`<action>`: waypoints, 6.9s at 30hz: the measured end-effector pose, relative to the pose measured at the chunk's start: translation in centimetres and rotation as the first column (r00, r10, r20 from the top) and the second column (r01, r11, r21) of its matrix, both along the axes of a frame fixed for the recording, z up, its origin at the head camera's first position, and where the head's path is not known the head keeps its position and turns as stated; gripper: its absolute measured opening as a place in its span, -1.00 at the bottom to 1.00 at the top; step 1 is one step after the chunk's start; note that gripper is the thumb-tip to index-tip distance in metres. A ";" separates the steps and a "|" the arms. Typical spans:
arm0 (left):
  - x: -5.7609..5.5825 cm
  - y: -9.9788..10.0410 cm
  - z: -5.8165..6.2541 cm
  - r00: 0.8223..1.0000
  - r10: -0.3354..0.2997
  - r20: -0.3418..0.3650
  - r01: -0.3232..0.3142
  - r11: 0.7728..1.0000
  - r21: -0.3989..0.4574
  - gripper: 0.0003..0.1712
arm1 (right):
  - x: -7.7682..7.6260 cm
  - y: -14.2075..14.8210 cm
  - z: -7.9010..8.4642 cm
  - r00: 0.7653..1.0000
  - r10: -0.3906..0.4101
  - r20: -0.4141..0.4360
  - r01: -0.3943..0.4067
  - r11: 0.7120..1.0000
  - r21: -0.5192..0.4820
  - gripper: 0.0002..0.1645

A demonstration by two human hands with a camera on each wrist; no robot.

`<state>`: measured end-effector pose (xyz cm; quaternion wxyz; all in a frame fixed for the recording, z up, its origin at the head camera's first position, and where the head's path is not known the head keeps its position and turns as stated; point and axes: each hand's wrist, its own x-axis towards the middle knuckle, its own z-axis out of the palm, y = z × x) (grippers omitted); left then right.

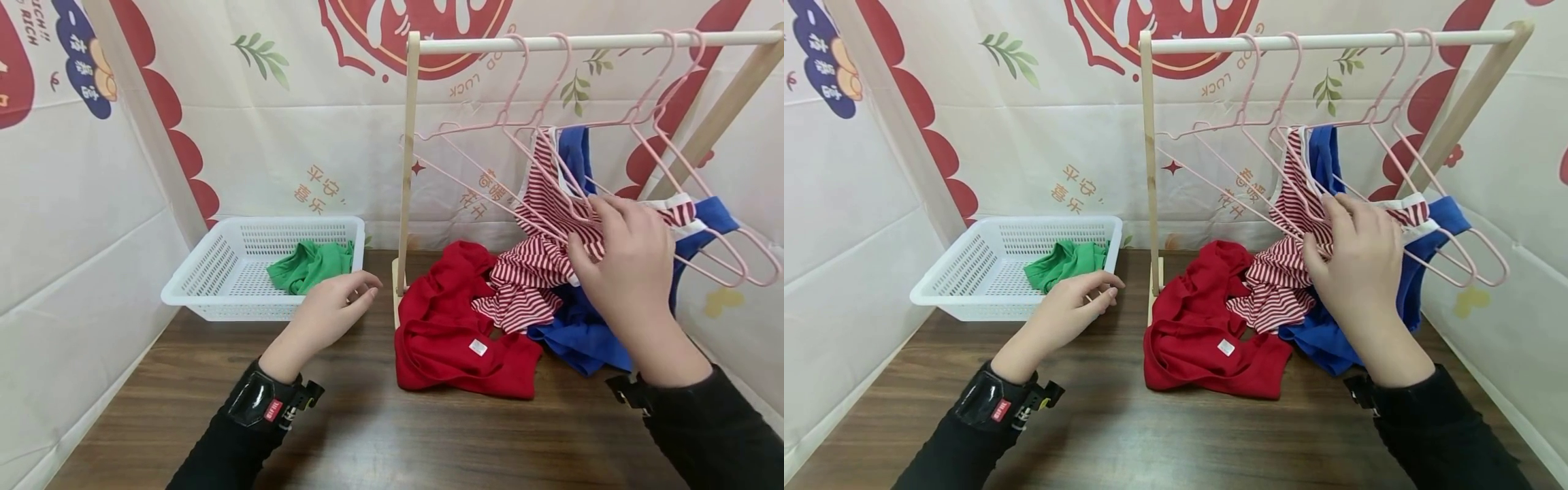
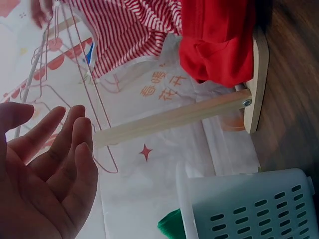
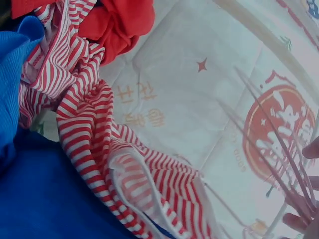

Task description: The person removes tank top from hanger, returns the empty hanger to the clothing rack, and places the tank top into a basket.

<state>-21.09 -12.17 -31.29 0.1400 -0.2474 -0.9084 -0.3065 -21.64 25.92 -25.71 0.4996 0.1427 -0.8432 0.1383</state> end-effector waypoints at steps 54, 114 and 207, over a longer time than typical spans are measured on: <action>-2.9 7.0 -8.1 0.936 -0.266 0.232 0.352 0.652 -0.671 -0.15 | -0.2 -5.0 -8.9 0.812 0.463 0.355 -0.578 0.554 0.599 -0.79; 1.0 4.7 5.1 0.641 -0.765 0.057 0.176 0.220 0.960 -0.52 | 0.3 -3.1 -6.3 0.917 0.237 0.321 -0.315 0.924 0.218 -0.72; -4.0 4.3 -1.5 0.990 0.022 0.139 -0.042 0.988 0.146 -0.75 | -0.6 -3.6 -5.8 0.660 0.085 0.747 -0.364 0.906 0.218 -0.55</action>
